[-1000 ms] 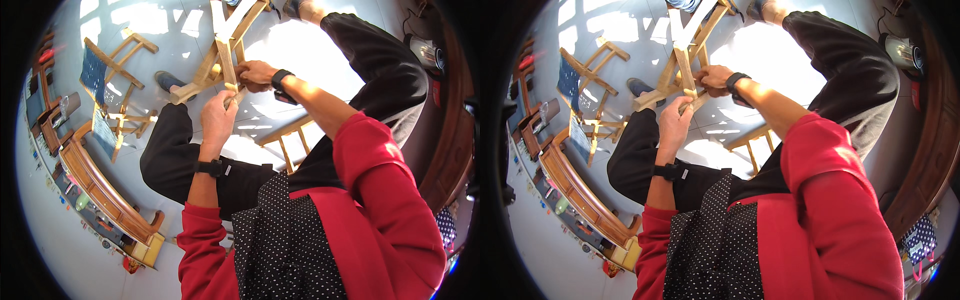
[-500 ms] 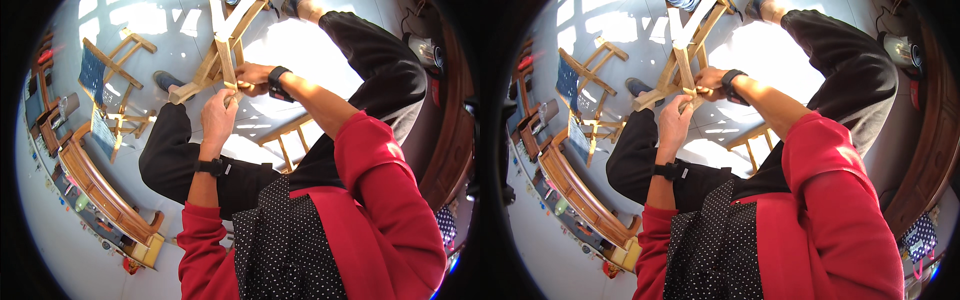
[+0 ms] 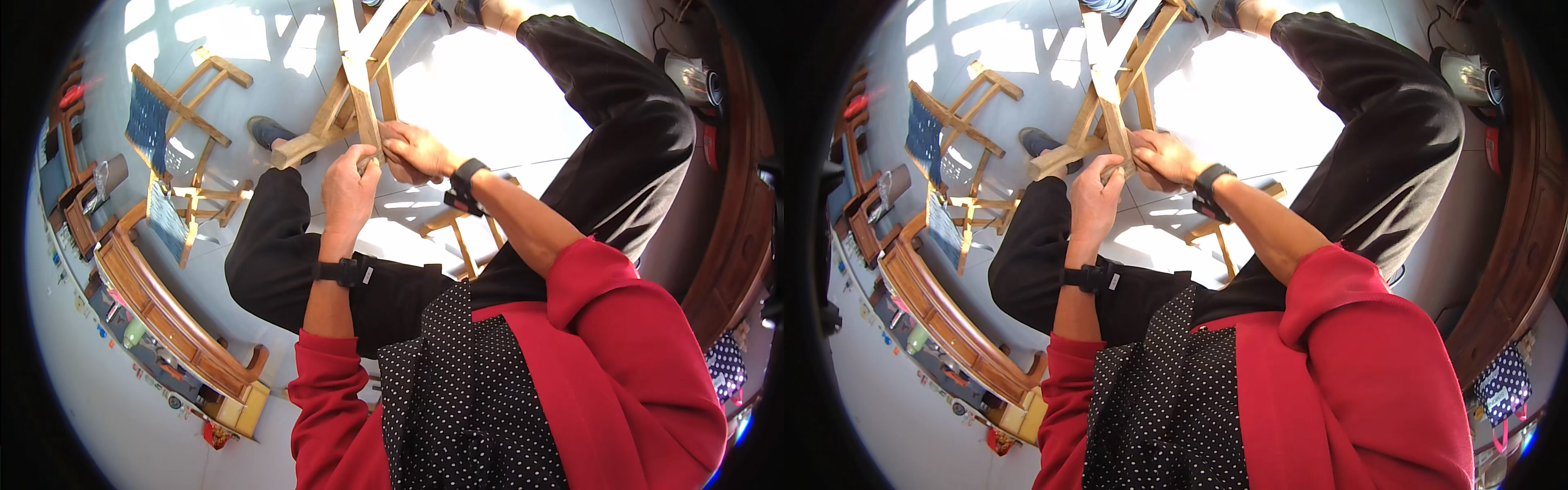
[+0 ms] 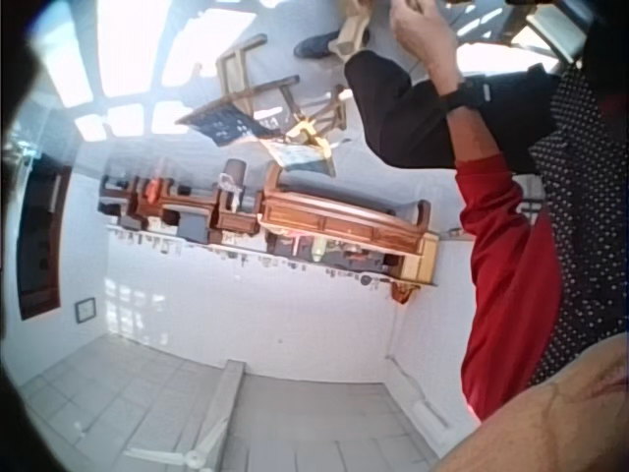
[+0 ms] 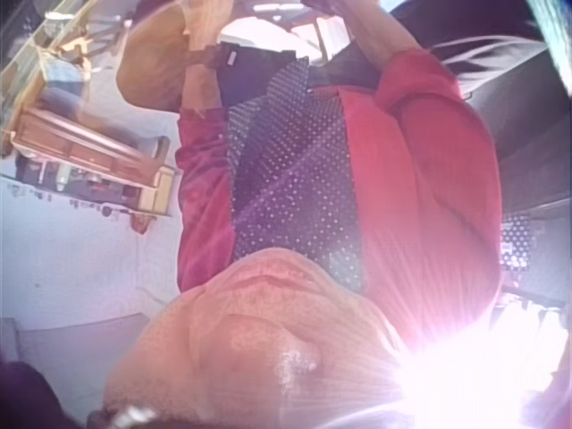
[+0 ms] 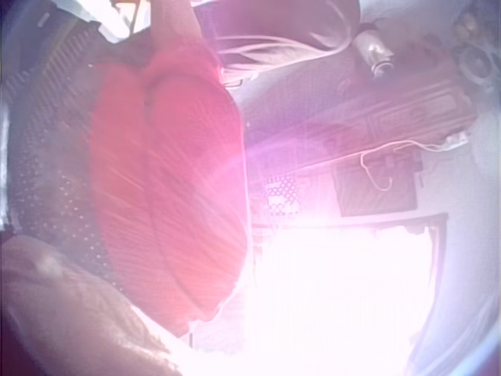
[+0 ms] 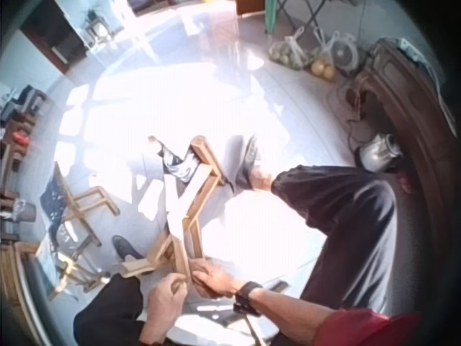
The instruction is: The person assembles a small wooden chair by hand, attaching the frame and weaving blue straps into the seat. They use a wooden mallet to tap joints into place and adjust the woven seat.
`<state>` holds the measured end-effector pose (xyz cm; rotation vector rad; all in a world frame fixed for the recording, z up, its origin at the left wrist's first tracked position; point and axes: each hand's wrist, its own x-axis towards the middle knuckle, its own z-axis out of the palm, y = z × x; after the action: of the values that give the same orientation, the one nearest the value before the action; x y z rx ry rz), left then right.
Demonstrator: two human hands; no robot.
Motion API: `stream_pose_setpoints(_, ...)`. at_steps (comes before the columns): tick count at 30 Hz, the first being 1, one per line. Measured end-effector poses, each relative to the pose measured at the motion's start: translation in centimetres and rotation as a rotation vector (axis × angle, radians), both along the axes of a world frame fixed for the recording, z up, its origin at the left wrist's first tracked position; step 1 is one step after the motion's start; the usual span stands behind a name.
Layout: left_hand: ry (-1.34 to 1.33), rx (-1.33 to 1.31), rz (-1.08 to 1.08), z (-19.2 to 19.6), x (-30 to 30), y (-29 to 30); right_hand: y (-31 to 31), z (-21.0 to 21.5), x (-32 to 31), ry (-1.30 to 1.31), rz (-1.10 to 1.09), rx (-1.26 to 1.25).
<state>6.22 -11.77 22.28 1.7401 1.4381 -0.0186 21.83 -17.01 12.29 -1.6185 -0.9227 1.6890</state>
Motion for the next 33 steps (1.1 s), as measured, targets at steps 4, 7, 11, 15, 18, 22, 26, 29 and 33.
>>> stream_pose_setpoints(4, 0.014, -0.114, 0.07, 0.3, 0.0, 0.2, -0.5, -1.0, 1.7, -0.081, 0.081, -0.386)
stream_pose_setpoints(7, 0.017, -0.121, 0.074, 0.7, 0.2, 0.2, -0.6, -1.4, 2.4, -0.167, -0.113, -0.282)
stream_pose_setpoints(11, 0.011, -0.12, 0.08, 0.9, 0.4, 0.3, -2.2, -1.1, -0.6, -0.339, 0.035, -0.131)
stream_pose_setpoints(15, 0.013, -0.105, 0.062, 0.8, 0.3, 0.4, -3.7, -0.4, -1.0, -0.037, 0.639, -0.58)
stream_pose_setpoints(18, 0.008, -0.095, 0.059, 0.5, 0.0, 0.2, -3.9, 0.2, 0.8, -0.154, 0.422, -0.49)
stream_pose_setpoints(22, -0.021, -0.016, 0.019, -0.1, -0.2, 0.1, -2.7, 0.7, 2.9, -0.333, 0.471, -0.371)
stream_pose_setpoints(26, -0.035, 0.041, 0.006, -0.9, -0.3, 0.2, -2.1, 1.0, 2.3, -0.353, 0.109, -0.369)
stream_pose_setpoints(29, 0.008, 0.028, -0.007, -1.4, -0.3, 0.2, -2.2, 1.4, 1.7, -0.213, 0.67, -0.241)
stream_pose_setpoints(33, 0.01, 0.049, 0.011, -1.6, -0.1, 0.1, -2.7, 2.5, 2.2, -0.3, 0.603, -0.304)
